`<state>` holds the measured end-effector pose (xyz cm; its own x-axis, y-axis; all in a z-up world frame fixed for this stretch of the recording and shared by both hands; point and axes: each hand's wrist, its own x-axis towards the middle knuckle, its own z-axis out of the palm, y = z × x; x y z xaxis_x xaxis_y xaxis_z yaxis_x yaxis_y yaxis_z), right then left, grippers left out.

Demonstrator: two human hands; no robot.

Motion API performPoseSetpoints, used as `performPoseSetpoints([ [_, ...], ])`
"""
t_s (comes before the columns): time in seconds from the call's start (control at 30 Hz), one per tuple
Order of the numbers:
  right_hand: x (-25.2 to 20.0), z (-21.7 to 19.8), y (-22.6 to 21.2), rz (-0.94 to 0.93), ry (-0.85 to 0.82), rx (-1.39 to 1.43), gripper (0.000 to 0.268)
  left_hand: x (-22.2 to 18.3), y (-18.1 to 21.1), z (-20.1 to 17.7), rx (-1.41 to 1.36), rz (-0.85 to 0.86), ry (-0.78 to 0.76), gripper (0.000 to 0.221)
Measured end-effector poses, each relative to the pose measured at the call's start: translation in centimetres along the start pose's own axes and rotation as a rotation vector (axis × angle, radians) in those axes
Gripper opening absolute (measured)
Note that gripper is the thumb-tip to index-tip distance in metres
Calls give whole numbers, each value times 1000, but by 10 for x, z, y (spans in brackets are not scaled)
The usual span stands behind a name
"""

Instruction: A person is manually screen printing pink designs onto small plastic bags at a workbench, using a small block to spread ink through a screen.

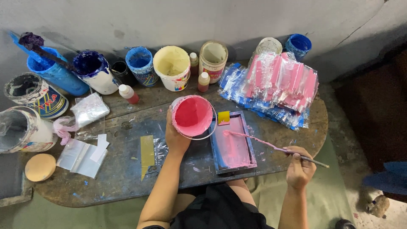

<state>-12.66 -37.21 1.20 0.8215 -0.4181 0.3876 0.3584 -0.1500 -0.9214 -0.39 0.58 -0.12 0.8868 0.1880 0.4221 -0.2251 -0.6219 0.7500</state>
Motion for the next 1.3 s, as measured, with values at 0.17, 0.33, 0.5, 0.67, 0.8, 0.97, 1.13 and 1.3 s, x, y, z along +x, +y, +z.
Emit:
performPoseSetpoints([
  [0.17,0,-3,4,-11,56,62,24,-1,1,0,-38,-55,-18,105],
  [0.33,7,5,1,36,236,251,16,-3,-10,6,-28,11,3,105],
  [0.5,25,89,-26,13,171,461,17,8,14,2,-20,206,228,81],
  [0.67,32,196,-49,-184,-182,170,19,11,31,-7,-18,113,236,84],
  [0.8,38,247,-20,-136,-267,35,12,26,60,-54,-96,-332,-6,111],
  [0.97,42,307,10,45,-387,181,54,61,56,-101,-38,-697,-116,107],
  [1.13,9,357,9,422,-396,395,76,67,-3,-90,-117,-594,49,106],
  [1.3,-4,389,66,536,-463,498,82,69,-60,-53,-113,-499,166,119],
])
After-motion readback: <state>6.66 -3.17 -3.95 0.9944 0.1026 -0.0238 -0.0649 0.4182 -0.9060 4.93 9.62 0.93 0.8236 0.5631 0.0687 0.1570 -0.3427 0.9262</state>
